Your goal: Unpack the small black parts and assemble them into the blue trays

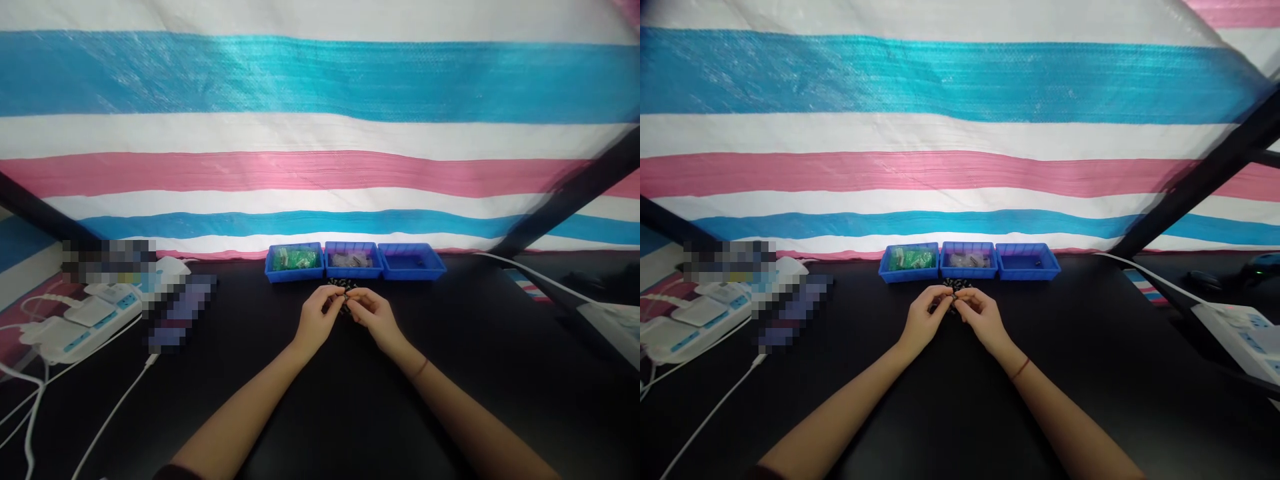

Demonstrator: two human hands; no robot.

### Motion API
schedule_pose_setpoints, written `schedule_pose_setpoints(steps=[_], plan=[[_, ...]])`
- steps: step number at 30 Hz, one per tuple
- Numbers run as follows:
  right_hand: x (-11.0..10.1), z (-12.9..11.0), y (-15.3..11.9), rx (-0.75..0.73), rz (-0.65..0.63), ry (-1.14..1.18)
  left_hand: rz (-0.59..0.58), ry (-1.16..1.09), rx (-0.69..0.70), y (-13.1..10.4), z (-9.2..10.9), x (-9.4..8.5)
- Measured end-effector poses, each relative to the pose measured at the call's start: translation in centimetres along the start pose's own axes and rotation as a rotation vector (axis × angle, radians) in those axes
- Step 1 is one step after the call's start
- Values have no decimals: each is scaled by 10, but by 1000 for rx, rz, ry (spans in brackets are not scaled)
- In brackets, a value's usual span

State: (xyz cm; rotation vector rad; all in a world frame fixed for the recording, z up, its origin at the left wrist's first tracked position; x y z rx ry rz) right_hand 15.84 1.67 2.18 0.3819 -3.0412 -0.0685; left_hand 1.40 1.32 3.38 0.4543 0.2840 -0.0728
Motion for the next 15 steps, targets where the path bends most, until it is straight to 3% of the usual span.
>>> schedule_pose_setpoints(steps=[10, 15], plan=[[-4, -4, -1, -121, 35, -192, -99, -6, -21, 0, 1, 3], [-3, -5, -1, -95, 48, -157, -74, 0, -18, 1, 1, 2]])
Point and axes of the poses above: each hand's wrist, its own y-axis towards the middle knuckle, its own x-axis out of the palm, z = x × y, the point moved 5 cm from there along y, towards the middle knuckle, and after that the axes turned 5 degrees about -z, right-handed, at the moved point
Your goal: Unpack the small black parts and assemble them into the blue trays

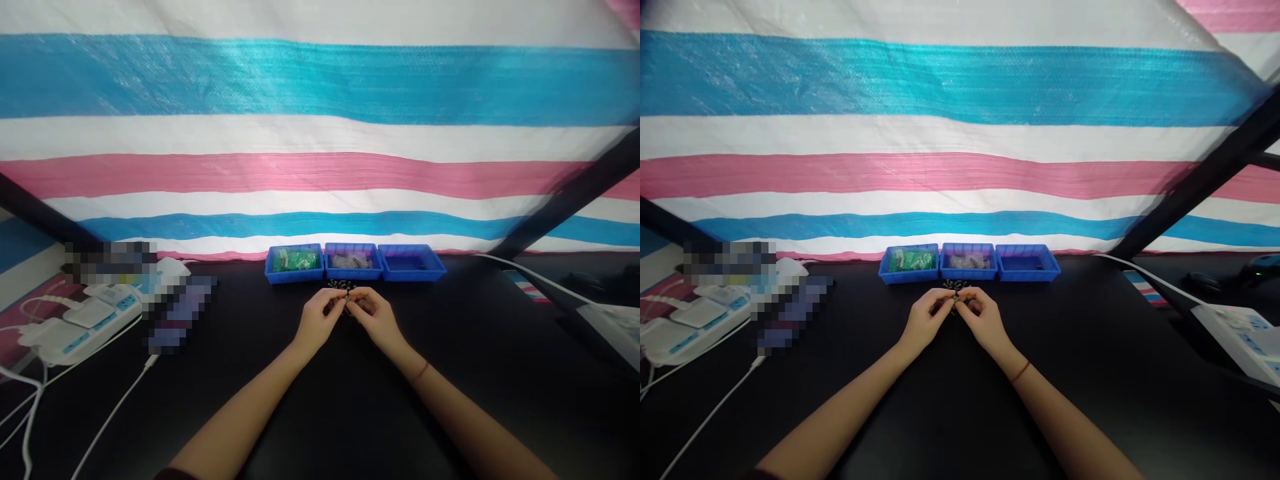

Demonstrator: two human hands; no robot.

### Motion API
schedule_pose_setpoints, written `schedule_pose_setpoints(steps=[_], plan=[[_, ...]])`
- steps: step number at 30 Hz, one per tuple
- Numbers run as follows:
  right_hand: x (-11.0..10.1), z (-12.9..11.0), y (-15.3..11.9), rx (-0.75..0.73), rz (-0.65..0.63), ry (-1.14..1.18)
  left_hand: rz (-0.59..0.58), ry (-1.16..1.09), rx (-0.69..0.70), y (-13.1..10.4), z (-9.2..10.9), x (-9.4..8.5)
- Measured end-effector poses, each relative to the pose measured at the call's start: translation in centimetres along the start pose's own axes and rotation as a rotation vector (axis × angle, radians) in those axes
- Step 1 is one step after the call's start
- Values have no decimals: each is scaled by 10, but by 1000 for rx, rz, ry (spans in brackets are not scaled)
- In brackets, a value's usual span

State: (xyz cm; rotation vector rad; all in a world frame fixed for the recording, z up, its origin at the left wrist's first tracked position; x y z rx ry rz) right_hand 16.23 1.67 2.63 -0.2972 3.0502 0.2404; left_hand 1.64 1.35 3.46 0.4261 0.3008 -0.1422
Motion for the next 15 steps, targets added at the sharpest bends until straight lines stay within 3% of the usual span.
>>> schedule_pose_setpoints(steps=[6, 9, 11, 15], plan=[[7, -1, -2, 16, -77, 57, 29, 84, 66, -3, 3, -1], [3, -1, 1, 13, -45, 32, 34, 166, 88, -4, 6, -2], [-10, 0, 7, 10, 69, 29, 38, 222, 104, -3, 7, -3], [-58, 4, 20, -18, 457, 91, 27, 358, 108, 4, 2, -12]])
Point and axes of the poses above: each hand's wrist, its own y-axis towards the middle knuckle, its own x-axis out of the palm, z = x × y, the point moved 5 cm from there along y, towards the middle knuckle, and after that the axes turned 5 degrees about -z, right-handed, at the moved point
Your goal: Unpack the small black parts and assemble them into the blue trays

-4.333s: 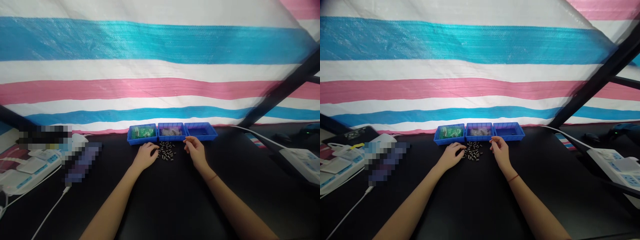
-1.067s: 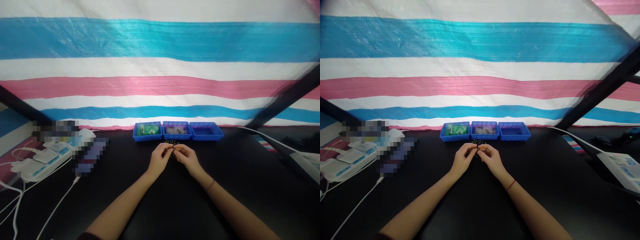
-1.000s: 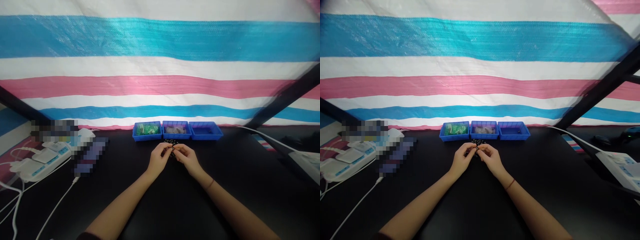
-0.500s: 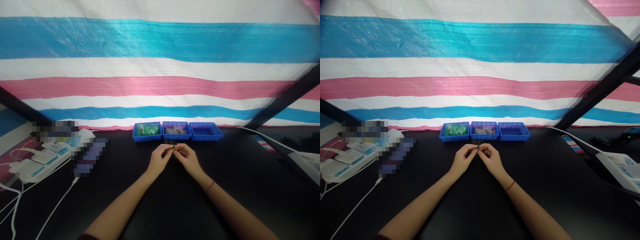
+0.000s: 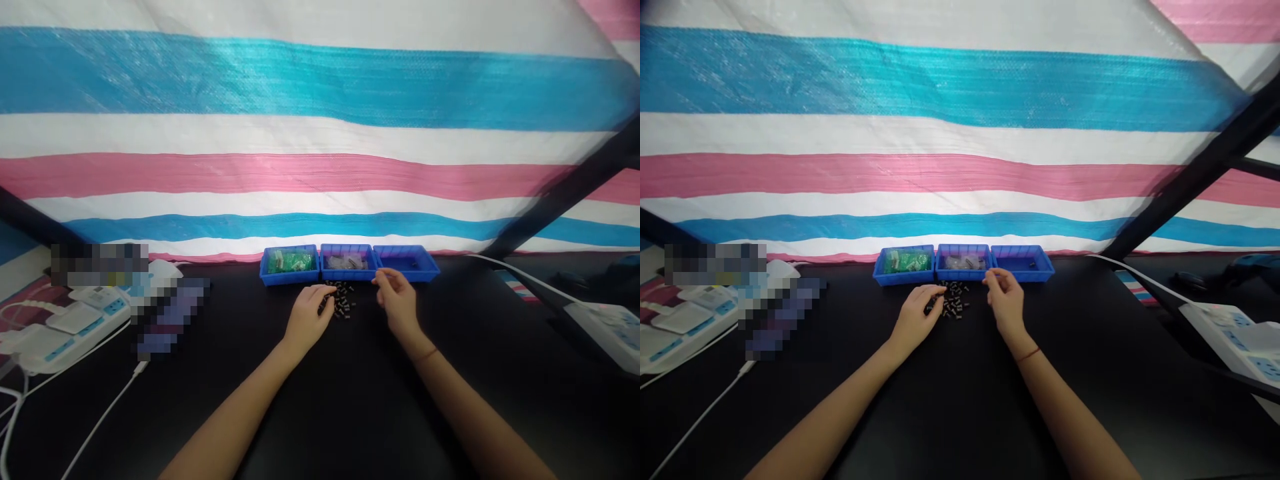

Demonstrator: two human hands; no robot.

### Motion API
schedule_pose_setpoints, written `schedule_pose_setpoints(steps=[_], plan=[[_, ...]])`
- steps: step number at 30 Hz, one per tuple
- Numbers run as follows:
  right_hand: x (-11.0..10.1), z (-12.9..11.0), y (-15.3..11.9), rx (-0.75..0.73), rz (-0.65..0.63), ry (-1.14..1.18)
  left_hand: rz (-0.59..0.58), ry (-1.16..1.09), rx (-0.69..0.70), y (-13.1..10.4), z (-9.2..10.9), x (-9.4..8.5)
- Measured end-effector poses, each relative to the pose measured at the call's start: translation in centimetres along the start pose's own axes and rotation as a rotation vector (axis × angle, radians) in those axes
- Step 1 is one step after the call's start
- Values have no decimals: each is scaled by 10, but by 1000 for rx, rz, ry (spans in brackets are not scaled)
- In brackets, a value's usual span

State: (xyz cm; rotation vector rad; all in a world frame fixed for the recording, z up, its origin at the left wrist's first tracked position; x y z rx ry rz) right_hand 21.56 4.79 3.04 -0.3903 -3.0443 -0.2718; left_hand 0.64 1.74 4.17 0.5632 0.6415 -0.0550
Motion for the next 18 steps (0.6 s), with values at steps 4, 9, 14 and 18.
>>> schedule_pose_setpoints(steps=[4, 9, 14, 18], plan=[[-24, 3, 21, 16, 62, 56, -172, 57, -50, 7, -21, -8], [-19, 4, 15, 12, -20, 8, -438, 2, -20, 8, -37, -15], [6, 7, -5, 0, -188, -84, -486, -12, 44, 8, -41, -12], [21, 10, -19, -2, -322, -149, -462, -64, 47, 9, -39, -11]])
Point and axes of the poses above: each hand's wrist, its own y-axis towards the middle knuckle, its own x-axis out of the palm, z = x × y, the point moved 5 cm from there along y, towards the middle knuckle, and after that the axes turned 5 degrees about -z, right-handed, at the moved point
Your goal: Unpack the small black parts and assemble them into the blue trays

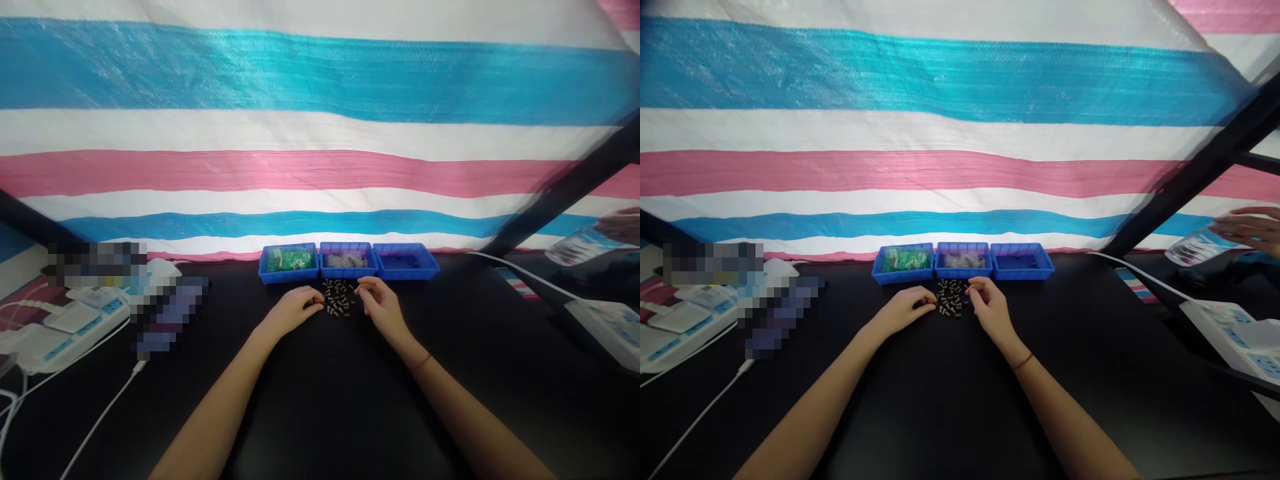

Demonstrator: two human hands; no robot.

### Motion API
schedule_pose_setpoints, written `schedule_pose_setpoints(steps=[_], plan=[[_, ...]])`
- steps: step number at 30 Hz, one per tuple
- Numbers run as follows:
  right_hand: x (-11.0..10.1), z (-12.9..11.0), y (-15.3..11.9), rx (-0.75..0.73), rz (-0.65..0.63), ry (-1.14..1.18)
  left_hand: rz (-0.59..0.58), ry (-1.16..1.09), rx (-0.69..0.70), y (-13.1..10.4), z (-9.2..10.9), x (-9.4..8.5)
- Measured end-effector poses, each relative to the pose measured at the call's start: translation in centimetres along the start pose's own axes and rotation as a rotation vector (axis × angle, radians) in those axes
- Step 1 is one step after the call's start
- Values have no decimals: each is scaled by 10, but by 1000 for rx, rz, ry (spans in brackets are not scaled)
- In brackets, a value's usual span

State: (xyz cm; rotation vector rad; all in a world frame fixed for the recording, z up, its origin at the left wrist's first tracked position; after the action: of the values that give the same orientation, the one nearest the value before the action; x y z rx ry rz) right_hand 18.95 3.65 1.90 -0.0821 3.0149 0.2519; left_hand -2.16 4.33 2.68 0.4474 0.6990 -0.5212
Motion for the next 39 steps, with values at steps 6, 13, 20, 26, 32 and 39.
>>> schedule_pose_setpoints(steps=[6, 13, 20, 26, 32, 39], plan=[[22, -12, -13, -69, -170, -207, 179, -137, -60, 3, 12, 3], [34, -15, -19, -9, -266, -108, 307, -469, -123, 4, 23, 23], [35, -4, -19, -11, -204, 8, 367, -427, -135, 2, 27, 24], [33, -5, -19, -34, -170, -15, 336, -285, -95, 2, 34, 24], [35, -10, -18, 26, -218, 105, 368, -291, -53, 1, 34, 23], [34, -10, -16, 64, -230, 158, 405, -227, -11, 0, 39, 21]])
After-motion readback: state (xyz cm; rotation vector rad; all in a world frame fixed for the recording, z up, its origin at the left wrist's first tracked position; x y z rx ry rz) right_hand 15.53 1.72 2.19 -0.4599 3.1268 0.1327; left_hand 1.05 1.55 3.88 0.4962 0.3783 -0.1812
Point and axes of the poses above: each hand's wrist, its own y-axis towards the middle knuckle, its own x-axis out of the palm, z = x × y, the point moved 5 cm from there along y, towards the middle knuckle, and after that the axes turned 5 degrees about -z, right-handed, at the moved point
